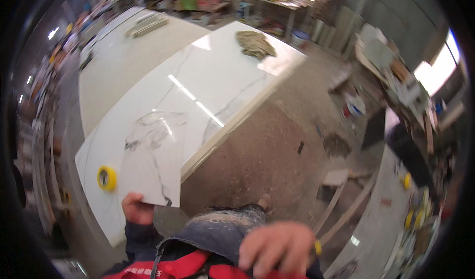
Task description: The person applies a white paste to a marble-patterned tile using a trowel. They scoop paste from a bucket, spread it across the tile surface, and scrape excess paste off the trowel onto a workbench.
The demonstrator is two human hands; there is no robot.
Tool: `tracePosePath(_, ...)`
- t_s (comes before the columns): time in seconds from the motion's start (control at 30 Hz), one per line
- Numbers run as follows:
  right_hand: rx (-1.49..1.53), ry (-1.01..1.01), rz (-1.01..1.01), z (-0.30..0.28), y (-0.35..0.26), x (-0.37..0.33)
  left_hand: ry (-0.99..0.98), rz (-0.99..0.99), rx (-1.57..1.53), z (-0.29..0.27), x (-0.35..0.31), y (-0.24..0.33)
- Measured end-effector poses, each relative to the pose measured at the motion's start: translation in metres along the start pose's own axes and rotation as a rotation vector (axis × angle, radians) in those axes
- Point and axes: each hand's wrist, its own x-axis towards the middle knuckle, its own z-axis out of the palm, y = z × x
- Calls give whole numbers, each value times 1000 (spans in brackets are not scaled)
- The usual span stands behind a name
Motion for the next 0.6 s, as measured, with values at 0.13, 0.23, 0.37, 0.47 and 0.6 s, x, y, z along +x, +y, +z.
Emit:
tracePosePath(0.13, 69, -388, 46, 31, -12, 52, 16, 26, -27, -12, -5, 8)
tracePosePath(0.23, 55, -466, 79, 36, -39, 68, -6, -12, -112, 24, -7, -3)
tracePosePath(0.37, 74, -447, 265, 10, -105, 64, -52, -95, -149, 88, 5, -40)
tracePosePath(0.47, 137, -536, 417, -23, -161, 49, -50, -104, -117, 135, 22, -80)
tracePosePath(0.6, 163, -526, 437, -41, -189, 51, -38, -187, -148, 161, 63, -104)
